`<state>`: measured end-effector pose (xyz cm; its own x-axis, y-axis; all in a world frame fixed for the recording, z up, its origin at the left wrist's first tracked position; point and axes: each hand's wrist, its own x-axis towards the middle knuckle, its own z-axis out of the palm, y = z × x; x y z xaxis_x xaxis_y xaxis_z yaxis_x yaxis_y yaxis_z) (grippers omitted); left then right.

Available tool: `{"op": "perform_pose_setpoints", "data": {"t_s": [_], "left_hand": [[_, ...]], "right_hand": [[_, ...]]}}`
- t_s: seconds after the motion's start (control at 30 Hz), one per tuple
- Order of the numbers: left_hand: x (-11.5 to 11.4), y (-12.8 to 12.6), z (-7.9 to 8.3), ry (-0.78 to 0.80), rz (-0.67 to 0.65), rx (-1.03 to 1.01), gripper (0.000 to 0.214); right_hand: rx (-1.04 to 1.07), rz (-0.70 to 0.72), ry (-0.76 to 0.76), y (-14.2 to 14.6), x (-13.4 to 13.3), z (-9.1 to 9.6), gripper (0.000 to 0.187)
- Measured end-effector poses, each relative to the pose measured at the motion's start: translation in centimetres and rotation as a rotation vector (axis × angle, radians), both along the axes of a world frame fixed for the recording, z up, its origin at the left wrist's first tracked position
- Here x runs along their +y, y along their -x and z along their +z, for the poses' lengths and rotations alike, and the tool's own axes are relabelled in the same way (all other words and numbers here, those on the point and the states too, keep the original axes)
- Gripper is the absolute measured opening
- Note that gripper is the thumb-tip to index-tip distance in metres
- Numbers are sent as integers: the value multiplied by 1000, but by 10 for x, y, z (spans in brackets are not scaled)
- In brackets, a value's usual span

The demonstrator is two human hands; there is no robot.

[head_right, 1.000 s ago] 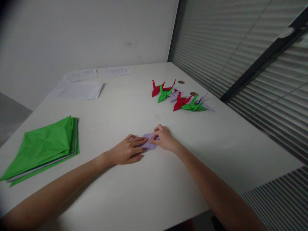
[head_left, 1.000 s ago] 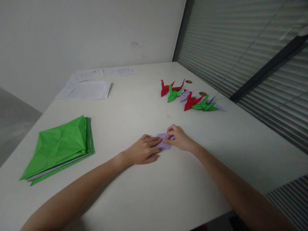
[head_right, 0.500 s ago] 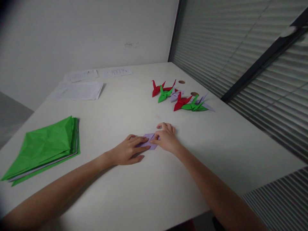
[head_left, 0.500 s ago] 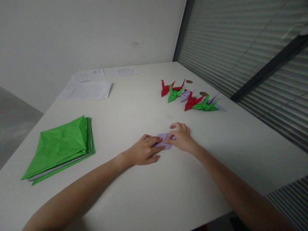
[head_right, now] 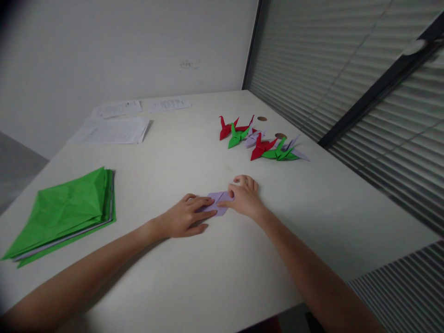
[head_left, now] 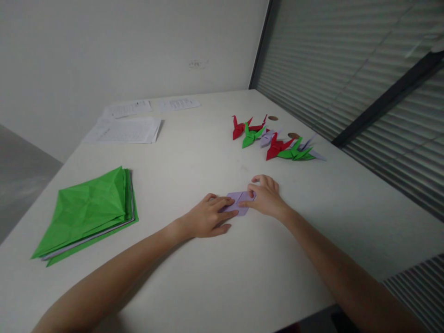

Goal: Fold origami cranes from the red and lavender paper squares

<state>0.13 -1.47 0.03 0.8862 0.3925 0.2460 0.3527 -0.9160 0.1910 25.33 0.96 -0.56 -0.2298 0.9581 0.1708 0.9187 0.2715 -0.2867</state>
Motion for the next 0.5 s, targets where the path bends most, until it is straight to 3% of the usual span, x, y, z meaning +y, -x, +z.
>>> {"op": "perform_pose_setpoints", "data": {"t_s": [0.27,0.5], "left_hand": [[-1,0,0,7,8,0,45],[-1,0,1,10,5,-16,44]], "right_hand": [[19,-19,68,-12,10,-2,44],[118,114,93,-16,10,6,31]]}}
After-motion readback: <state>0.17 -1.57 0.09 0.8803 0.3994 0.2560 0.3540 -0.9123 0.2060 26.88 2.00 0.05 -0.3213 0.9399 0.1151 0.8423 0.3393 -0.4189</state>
